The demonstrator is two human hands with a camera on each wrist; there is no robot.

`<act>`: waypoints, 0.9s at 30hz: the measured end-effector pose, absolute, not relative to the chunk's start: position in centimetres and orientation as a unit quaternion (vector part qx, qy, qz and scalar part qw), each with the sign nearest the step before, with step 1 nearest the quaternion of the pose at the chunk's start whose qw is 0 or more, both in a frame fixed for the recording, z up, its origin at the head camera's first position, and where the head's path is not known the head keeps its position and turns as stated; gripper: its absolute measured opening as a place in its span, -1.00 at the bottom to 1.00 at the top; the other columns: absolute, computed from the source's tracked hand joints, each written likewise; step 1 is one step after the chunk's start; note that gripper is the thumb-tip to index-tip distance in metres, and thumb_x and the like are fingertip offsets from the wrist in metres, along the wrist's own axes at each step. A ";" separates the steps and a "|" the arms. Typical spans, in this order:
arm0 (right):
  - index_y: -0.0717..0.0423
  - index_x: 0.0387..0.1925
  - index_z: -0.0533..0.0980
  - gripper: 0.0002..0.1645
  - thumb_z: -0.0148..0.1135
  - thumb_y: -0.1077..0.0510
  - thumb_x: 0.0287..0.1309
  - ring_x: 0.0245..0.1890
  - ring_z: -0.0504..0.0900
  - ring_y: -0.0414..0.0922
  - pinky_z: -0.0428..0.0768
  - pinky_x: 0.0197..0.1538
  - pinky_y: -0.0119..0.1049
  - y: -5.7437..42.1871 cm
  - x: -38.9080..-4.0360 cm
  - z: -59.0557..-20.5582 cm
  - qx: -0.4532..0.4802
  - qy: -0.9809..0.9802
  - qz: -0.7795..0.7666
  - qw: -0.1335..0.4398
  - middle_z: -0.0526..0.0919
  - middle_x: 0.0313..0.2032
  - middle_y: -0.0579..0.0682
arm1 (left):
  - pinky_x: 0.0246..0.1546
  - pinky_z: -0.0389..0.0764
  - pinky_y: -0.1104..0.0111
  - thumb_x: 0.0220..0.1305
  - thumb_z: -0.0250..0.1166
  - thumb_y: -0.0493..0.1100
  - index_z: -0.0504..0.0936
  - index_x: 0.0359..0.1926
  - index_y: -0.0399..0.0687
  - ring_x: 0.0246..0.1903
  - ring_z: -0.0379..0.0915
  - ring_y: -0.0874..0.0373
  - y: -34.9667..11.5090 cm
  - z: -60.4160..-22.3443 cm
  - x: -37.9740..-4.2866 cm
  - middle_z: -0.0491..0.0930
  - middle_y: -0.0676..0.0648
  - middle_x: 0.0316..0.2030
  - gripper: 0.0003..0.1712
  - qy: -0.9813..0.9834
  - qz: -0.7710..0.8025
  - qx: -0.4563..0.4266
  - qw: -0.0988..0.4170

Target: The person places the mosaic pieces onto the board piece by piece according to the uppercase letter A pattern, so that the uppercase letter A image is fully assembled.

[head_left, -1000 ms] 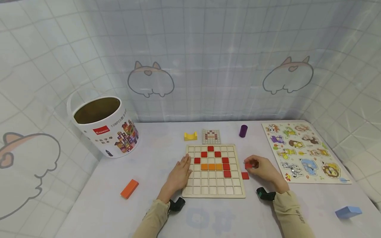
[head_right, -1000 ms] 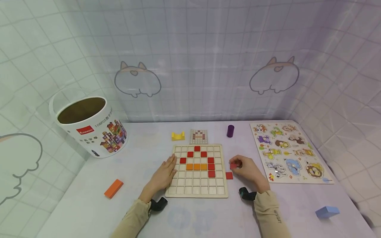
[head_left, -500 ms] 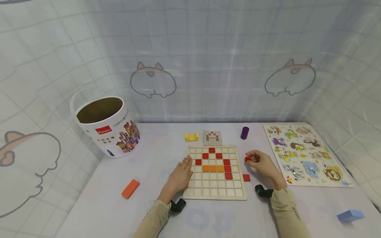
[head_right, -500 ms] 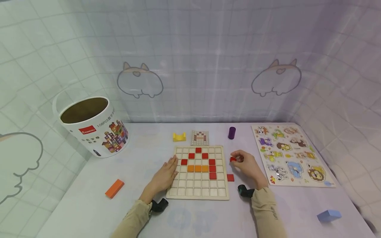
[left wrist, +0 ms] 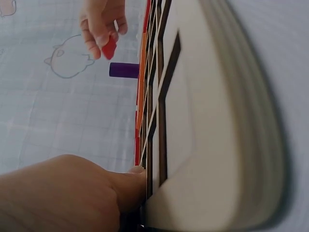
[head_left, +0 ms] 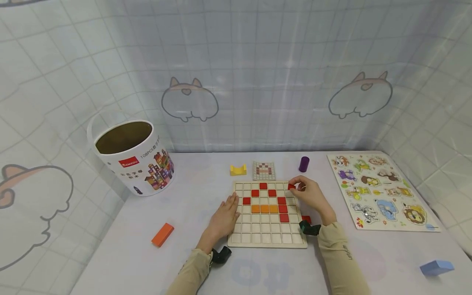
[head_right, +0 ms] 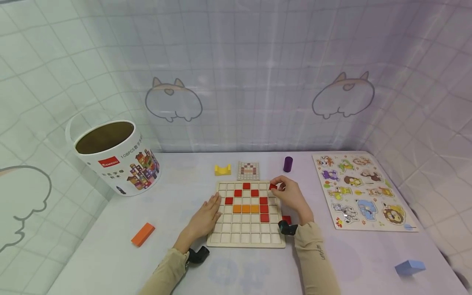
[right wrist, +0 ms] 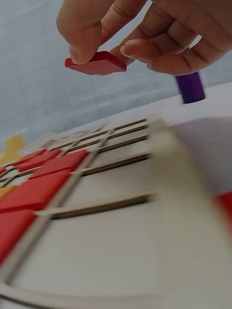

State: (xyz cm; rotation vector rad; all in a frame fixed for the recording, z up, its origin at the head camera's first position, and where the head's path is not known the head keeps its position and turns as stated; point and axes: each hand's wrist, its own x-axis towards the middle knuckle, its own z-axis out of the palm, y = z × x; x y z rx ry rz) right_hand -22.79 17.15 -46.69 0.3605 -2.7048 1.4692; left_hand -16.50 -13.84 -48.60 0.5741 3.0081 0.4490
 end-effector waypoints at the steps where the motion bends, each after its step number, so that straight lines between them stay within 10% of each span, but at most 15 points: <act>1: 0.17 -0.14 0.58 -0.79 0.29 0.27 0.15 -0.39 0.42 -0.16 0.40 -0.39 -0.43 16.8 -22.8 -46.7 0.119 -0.871 0.477 0.021 0.54 -0.37 0.04 | 0.42 0.18 -0.03 0.48 -0.01 -0.12 0.13 0.43 -0.39 0.46 0.04 -0.17 -13.8 -48.6 -16.5 0.06 -0.28 0.48 -0.36 0.971 0.146 0.186 0.023; 27: 0.09 -0.20 0.60 -0.84 0.31 0.27 0.15 -0.39 0.45 -0.20 0.46 -0.35 -0.44 7.6 -21.7 -47.3 0.208 -0.841 0.498 -0.030 0.64 -0.26 0.00 | 0.43 0.14 -0.04 0.49 -0.02 -0.12 0.11 0.45 -0.36 0.47 0.01 -0.17 -13.8 -48.8 -16.7 0.03 -0.27 0.49 -0.35 0.970 0.157 0.182 0.027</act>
